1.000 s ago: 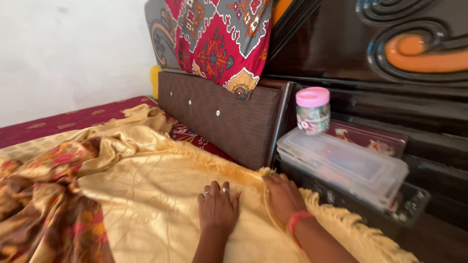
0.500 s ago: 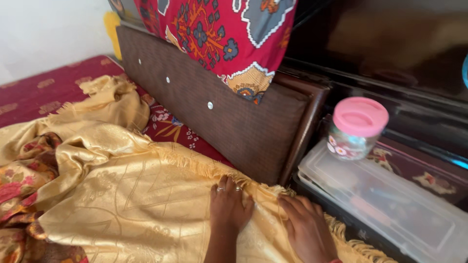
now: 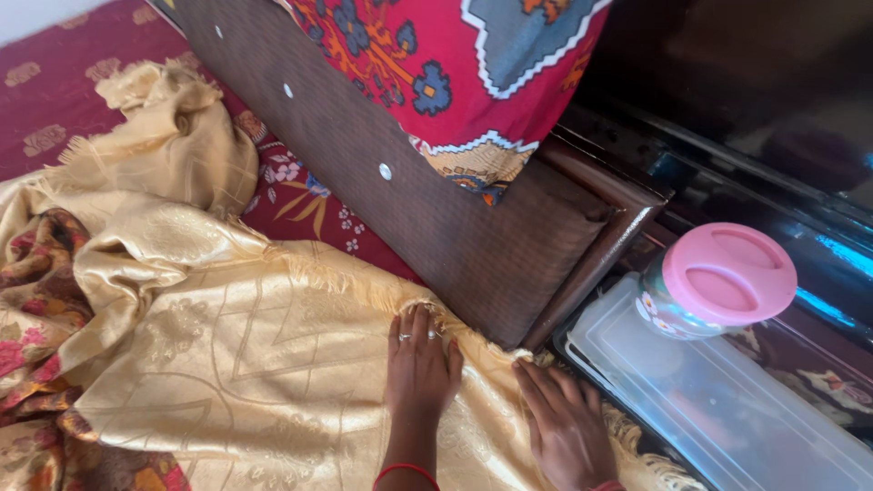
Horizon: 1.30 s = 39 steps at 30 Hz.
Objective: The person spreads and smooths a gold-colored patterned blanket over a bed. They repeatedly adjust the edges and corners, tucking the fabric under the mattress and aligning it with the bed frame. The person also lifts and repositions sections of the blanket to ensure even coverage.
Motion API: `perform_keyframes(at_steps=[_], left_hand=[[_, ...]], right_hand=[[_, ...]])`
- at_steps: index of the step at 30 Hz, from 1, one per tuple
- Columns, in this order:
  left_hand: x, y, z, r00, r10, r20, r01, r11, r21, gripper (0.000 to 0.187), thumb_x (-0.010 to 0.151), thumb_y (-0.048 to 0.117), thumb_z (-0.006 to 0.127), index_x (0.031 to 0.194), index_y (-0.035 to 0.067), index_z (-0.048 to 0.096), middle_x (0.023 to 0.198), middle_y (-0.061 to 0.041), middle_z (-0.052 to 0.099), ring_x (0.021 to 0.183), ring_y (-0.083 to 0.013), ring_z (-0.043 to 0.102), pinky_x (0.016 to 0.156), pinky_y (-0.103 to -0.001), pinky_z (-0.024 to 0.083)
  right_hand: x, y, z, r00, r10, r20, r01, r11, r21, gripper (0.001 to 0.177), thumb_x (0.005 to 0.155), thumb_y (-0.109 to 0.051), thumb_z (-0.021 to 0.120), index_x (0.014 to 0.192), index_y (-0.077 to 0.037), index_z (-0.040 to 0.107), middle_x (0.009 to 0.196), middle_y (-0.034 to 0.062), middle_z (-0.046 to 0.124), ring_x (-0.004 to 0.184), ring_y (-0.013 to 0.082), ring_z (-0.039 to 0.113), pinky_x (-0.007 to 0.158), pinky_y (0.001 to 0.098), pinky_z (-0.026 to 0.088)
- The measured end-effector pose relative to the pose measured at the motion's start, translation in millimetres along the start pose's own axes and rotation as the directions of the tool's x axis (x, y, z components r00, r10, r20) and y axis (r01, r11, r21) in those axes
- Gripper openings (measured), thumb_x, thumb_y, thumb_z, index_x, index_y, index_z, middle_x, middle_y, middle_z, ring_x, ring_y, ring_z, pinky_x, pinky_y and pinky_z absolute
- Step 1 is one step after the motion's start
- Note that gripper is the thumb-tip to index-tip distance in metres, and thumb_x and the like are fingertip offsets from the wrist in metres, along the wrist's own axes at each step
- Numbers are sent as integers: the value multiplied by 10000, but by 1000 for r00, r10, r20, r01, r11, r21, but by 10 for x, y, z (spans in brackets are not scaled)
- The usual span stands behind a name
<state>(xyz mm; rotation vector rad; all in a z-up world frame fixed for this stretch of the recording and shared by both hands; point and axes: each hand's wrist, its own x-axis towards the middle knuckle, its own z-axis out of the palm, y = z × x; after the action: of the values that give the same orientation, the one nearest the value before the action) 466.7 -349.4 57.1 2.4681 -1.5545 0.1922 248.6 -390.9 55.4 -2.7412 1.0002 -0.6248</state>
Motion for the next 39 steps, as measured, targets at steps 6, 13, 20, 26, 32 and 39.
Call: perform_keyframes(at_steps=[6,13,20,26,32,39], left_hand=[[12,10,-57,999,6,38,-6,1000,-16,595,963,375,404,1303,-75,595,1495,-205,469,1440,-334,376,1235,-483,201],[-10,12,-112,990,-20,138,22,1000,-11,559,982,378,385,1260,-42,630,1513,-200,453,1457,-336,359,1244,-488,190],[65,2,-112,993,1,121,3,1000,-28,576,986,377,351,1271,-37,634,1501,-216,449,1447,-339,352,1233,-500,155],[45,6,-154,983,-23,181,33,998,-53,567,983,383,352,1259,-20,641,1527,-204,439,1474,-326,333,1252,-495,139],[13,-12,-52,998,2,61,0,999,-40,597,976,389,383,1299,-51,627,1500,-214,468,1459,-329,362,1244,-495,162],[16,-10,-111,993,8,122,2,997,-79,520,971,365,403,1076,-28,726,1505,-226,460,1463,-348,356,1245,-510,164]], right_hand=[[34,-27,-76,999,0,53,0,1000,5,664,800,-162,668,1441,-103,508,1430,25,582,1228,264,527,1014,493,378],[-5,-66,-56,998,8,68,-6,999,-33,646,795,-166,654,1429,-123,535,1420,8,597,1223,260,538,1025,486,394],[64,-79,-53,1000,9,-2,-9,998,-56,566,853,-182,635,1413,-133,575,1408,4,615,1198,246,548,991,451,418],[101,-147,-135,1000,16,26,-14,999,-49,579,810,-144,621,1388,-126,595,1344,17,642,1160,253,551,972,450,416],[116,-157,-181,999,9,31,-8,998,-54,582,788,-137,626,1369,-121,601,1349,12,644,1155,265,549,977,465,412],[87,-151,-224,996,45,82,-42,998,-41,587,792,-169,644,1375,-129,585,1338,14,641,1172,268,540,983,476,409]])
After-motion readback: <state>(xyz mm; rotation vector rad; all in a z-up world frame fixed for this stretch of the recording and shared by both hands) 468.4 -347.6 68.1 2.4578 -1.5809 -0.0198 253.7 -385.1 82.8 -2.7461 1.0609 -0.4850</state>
